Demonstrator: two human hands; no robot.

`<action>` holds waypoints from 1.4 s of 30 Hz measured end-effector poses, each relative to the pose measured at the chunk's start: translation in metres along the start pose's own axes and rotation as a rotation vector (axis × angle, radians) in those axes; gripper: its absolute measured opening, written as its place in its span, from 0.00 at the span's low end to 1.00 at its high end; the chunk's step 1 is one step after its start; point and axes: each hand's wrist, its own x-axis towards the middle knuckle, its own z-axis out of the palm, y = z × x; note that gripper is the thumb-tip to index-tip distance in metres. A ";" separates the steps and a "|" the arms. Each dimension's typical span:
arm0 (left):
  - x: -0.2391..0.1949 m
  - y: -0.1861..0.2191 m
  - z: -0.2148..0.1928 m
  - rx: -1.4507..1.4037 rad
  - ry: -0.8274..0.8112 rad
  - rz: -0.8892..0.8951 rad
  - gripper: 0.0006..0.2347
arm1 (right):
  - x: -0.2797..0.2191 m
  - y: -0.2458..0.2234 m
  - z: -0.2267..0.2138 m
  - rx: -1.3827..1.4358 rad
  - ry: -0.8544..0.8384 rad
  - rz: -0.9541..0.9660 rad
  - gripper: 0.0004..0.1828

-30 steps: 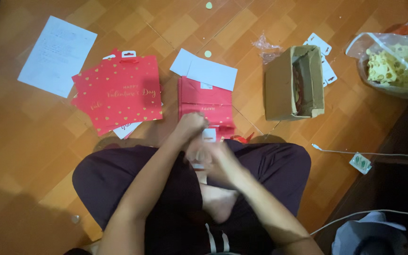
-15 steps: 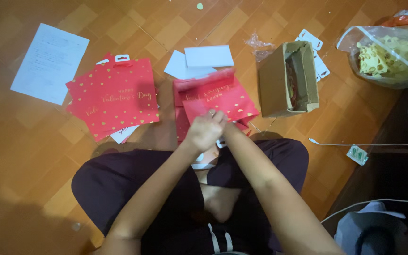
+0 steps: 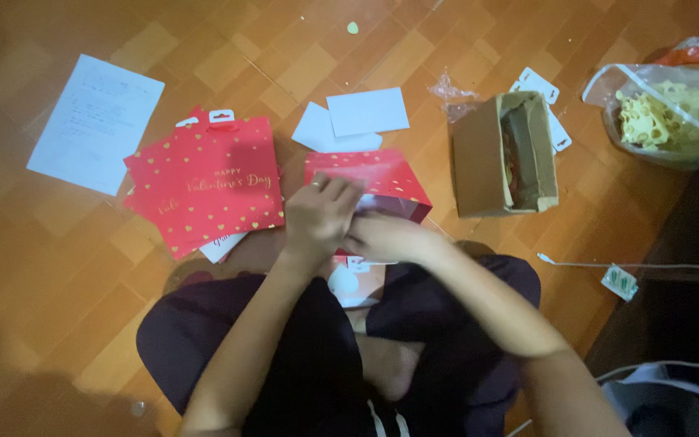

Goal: The person sits on the floor and assembles red Valentine's Day gift boxes. They insert white paper inserts into the boxes, fold the flaps, and stack the completed boxes. The person handles the boxes and inserts by hand without using tools.

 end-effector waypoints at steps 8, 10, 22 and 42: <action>0.008 -0.022 -0.003 -0.122 0.080 -0.240 0.03 | -0.011 0.138 -0.106 0.973 0.648 -0.141 0.12; 0.003 -0.023 -0.002 -0.116 0.083 -0.207 0.03 | 0.054 0.205 -0.100 0.868 0.805 0.054 0.12; 0.013 -0.031 0.003 -0.272 -0.004 -0.294 0.11 | 0.194 0.300 -0.065 -0.426 0.204 0.440 0.63; -0.001 -0.019 0.013 -0.244 0.053 -0.384 0.13 | 0.079 0.194 -0.076 -0.237 0.866 0.277 0.08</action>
